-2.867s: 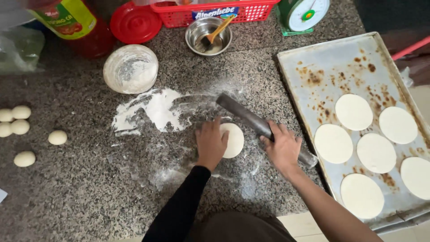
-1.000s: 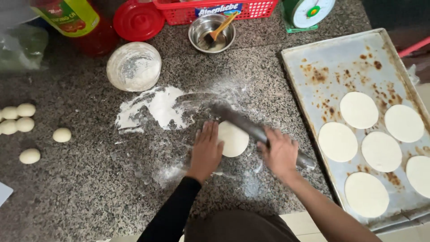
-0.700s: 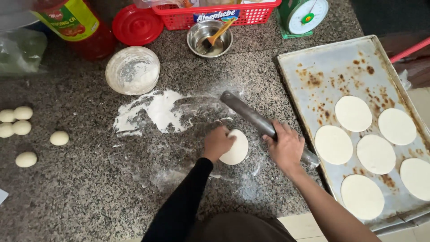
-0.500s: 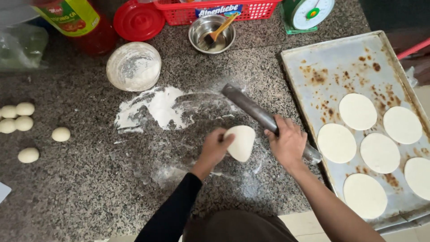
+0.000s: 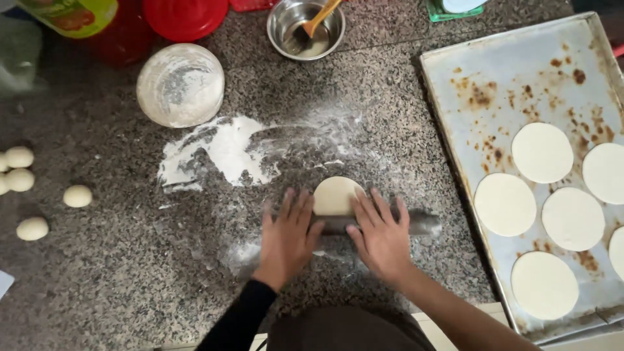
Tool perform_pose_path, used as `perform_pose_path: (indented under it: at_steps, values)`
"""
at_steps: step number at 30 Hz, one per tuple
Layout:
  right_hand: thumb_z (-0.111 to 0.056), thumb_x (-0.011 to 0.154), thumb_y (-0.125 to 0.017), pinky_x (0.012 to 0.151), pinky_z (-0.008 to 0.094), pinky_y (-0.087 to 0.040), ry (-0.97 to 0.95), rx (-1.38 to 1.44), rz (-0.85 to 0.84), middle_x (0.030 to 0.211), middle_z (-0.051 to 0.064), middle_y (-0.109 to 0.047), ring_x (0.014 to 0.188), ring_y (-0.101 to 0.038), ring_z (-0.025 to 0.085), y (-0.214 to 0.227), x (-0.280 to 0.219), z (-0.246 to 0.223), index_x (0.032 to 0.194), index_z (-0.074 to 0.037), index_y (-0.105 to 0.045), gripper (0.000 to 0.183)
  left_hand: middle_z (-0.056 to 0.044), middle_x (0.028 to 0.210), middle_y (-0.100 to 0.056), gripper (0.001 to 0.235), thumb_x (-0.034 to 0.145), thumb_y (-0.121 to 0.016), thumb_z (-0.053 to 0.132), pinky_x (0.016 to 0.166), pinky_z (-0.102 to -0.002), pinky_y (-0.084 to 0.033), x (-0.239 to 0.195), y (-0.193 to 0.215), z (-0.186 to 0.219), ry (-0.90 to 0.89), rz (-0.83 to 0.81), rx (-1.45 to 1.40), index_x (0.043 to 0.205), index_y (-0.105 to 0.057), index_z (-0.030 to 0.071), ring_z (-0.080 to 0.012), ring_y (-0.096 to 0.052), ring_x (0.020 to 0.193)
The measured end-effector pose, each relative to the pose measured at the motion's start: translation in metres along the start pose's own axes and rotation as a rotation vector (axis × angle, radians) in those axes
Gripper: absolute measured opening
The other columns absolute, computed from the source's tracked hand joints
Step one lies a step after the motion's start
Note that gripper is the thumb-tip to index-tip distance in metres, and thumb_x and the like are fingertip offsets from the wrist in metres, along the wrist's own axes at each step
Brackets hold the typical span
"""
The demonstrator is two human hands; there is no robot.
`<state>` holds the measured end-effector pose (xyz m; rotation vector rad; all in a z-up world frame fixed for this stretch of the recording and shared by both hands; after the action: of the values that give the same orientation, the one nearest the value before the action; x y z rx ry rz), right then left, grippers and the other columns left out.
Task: The recorder rolls out small dough balls into thin circles and places them onto a baking tray.
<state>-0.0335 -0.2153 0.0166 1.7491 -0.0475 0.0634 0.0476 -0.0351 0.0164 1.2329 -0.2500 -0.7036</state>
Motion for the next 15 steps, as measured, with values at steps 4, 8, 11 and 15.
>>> perform_pose_path:
  at_steps: [4, 8, 11, 15]
  values:
    - [-0.052, 0.107, -0.024, 0.123, 0.063, -0.007, -0.016, -0.118, -0.064, 0.168, 0.008, -0.026, 0.157, -0.016, 0.036, -0.027, 0.090, 0.036, 0.161, -0.009, -0.031, 0.070, -0.016, 0.170, -0.020, 0.070, 0.106, -0.022, 0.057, 0.121, -0.068, 0.000, 0.090, 0.012, -0.025, 0.061, -0.016, 0.160, 0.163, -0.024, 0.015, -0.0353, -0.007, 0.158]
    - [-0.057, 0.109, -0.023, 0.126, 0.063, 0.001, -0.122, -0.093, -0.070, 0.177, 0.014, -0.015, 0.164, -0.004, 0.036, -0.005, 0.141, 0.056, 0.167, -0.007, -0.021, 0.076, -0.021, 0.173, -0.022, 0.070, 0.112, -0.024, 0.054, 0.125, -0.066, -0.003, 0.143, 0.014, -0.045, 0.047, 0.284, 0.226, 0.165, -0.028, 0.008, -0.0386, -0.014, 0.161]
    - [-0.058, 0.110, -0.024, 0.129, 0.062, -0.001, -0.124, -0.080, -0.021, 0.177, 0.014, -0.018, 0.165, -0.006, 0.035, -0.005, 0.126, 0.051, 0.167, -0.006, -0.024, 0.077, -0.019, 0.176, -0.027, 0.064, 0.117, -0.023, 0.046, 0.132, -0.064, -0.006, 0.123, 0.019, -0.038, 0.028, 0.443, 0.208, 0.166, -0.031, 0.007, -0.0345, -0.020, 0.165]
    - [-0.060, 0.105, -0.030, 0.125, 0.062, -0.006, -0.055, -0.047, 0.041, 0.171, 0.014, -0.027, 0.160, -0.012, 0.035, -0.017, 0.074, 0.034, 0.164, -0.005, -0.028, 0.081, -0.012, 0.167, -0.030, 0.064, 0.109, -0.022, 0.048, 0.126, -0.061, -0.006, 0.064, 0.002, -0.014, 0.088, 0.206, 0.217, 0.162, -0.032, 0.012, -0.0341, -0.021, 0.158]
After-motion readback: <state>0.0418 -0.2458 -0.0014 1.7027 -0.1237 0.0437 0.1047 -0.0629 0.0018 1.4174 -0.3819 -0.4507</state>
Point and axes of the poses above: each hand's wrist, its own x-axis towards the middle knuckle, its own y-axis out of the back of the hand, z = x × y, the point moved 5 cm from there along x, towards the middle knuckle
